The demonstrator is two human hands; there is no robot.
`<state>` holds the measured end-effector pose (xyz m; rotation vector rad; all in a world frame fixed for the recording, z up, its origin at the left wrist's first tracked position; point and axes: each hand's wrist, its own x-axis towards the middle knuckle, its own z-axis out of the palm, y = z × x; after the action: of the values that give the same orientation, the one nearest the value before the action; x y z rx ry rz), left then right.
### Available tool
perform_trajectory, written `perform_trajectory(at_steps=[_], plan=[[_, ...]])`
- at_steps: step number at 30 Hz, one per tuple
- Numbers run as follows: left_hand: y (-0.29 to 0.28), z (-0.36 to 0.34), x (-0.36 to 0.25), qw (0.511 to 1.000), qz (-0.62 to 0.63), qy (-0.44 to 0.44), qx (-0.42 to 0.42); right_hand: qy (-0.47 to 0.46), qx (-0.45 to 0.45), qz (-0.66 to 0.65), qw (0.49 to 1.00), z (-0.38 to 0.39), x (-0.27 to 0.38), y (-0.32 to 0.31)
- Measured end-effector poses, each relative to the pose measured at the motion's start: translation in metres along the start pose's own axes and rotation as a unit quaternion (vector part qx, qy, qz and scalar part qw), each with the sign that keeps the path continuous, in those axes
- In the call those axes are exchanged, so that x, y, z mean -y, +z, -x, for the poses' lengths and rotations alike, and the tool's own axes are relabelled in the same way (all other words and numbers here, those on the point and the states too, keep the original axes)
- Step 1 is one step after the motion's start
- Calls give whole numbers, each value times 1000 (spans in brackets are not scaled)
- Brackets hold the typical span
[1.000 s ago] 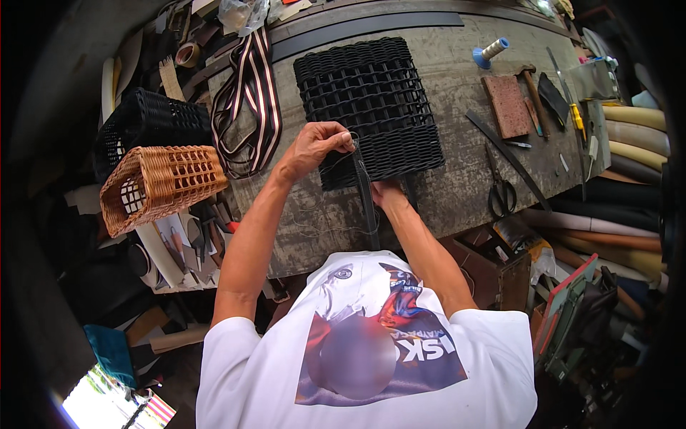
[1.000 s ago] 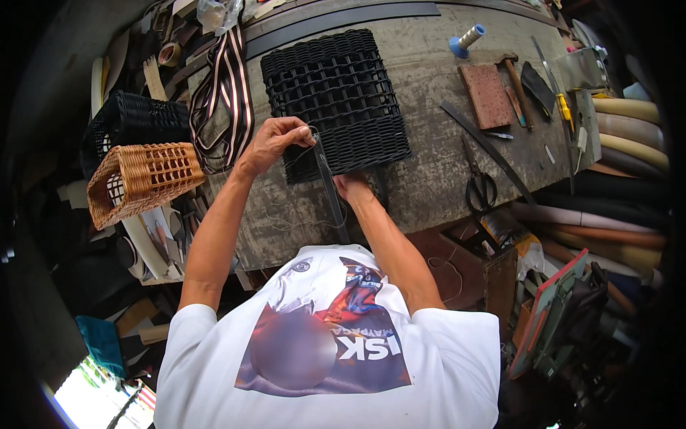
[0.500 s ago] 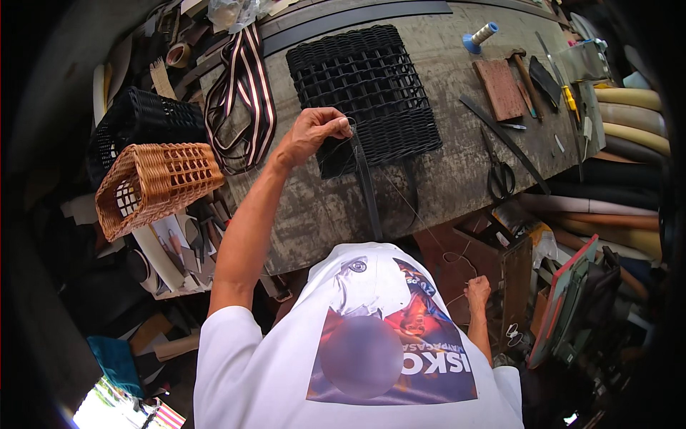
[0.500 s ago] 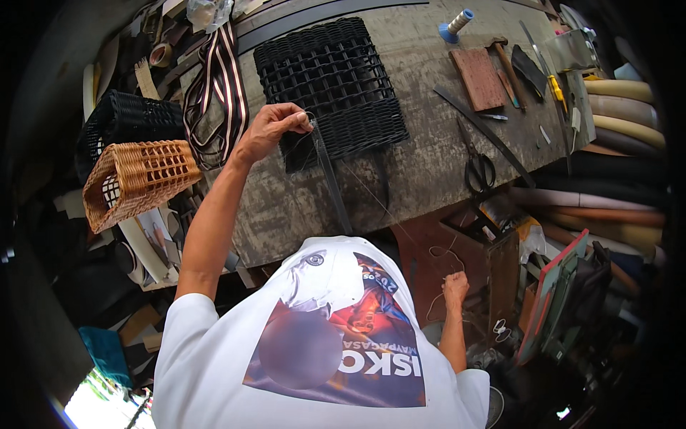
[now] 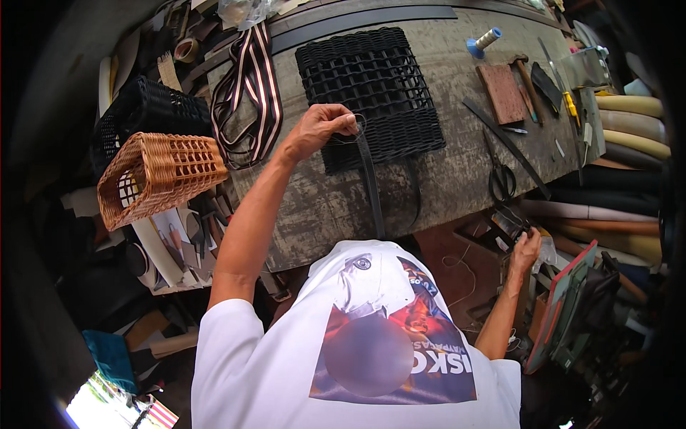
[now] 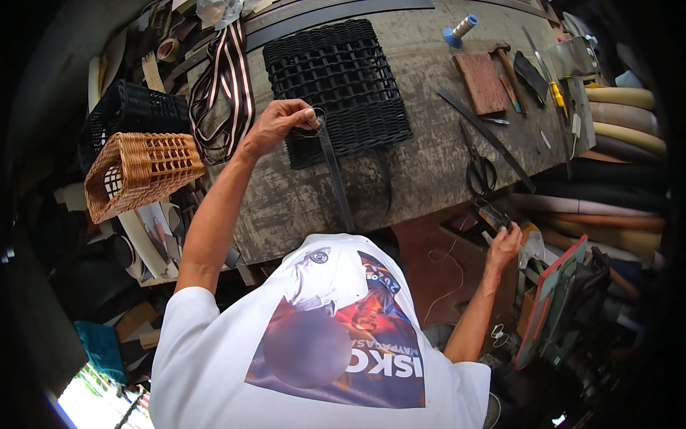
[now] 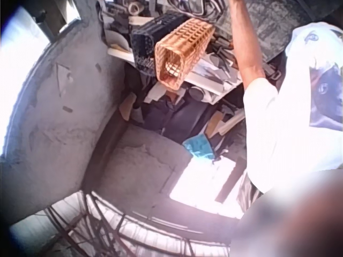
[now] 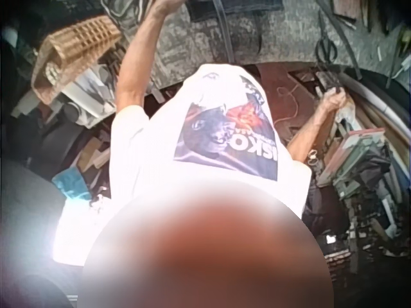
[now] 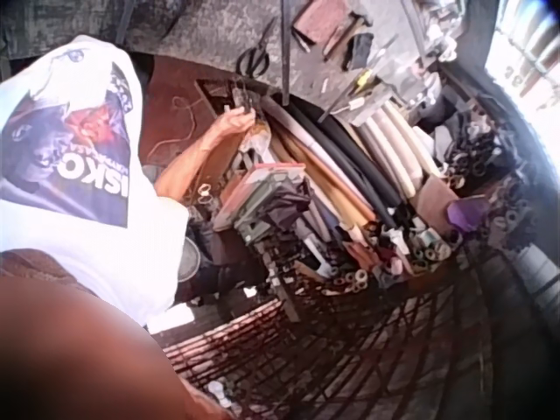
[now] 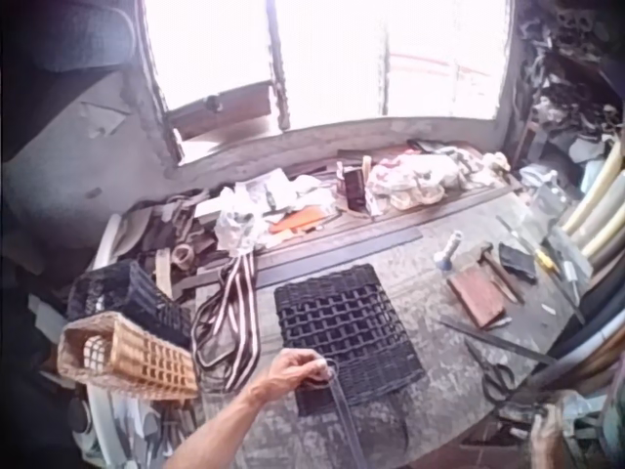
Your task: The person is weaving a leather strap into a black mesh basket.
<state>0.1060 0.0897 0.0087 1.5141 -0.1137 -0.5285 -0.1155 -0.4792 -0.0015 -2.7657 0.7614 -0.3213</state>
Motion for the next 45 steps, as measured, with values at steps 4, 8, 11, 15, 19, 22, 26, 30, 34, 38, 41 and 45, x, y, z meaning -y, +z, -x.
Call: perform_trajectory(at_steps=[4,8,11,15,19,22,26,30,34,38,41,45], plan=[[1,1,1,1000,7,-4,-12,-237,63,-149,958,-1,186,33],[1,0,1,1000,13,-8,-13,-351,153,-300,873,34,322,53],[0,0,0,1000,14,-10,-7,-367,150,-300,868,51,374,66],[-1,1,-1,1000,5,-11,2,-372,131,-232,889,60,400,83],[-1,0,1,1000,17,-13,4,-419,144,-333,832,63,392,79],[-1,-1,2,1000,6,-8,7,-507,292,-357,729,64,366,54],[0,-2,2,1000,10,0,0,-443,389,-388,708,75,332,22],[1,1,0,1000,1,0,2,-290,299,-375,828,86,300,29],[1,2,-2,1000,-9,-5,3,-288,216,-276,891,71,278,85],[1,1,-3,1000,-2,-8,6,-417,112,-229,873,63,295,155],[1,2,-4,1000,-4,-11,5,-474,139,-254,832,57,317,192],[1,2,-5,1000,4,-18,3,-444,249,-297,808,63,313,197]])
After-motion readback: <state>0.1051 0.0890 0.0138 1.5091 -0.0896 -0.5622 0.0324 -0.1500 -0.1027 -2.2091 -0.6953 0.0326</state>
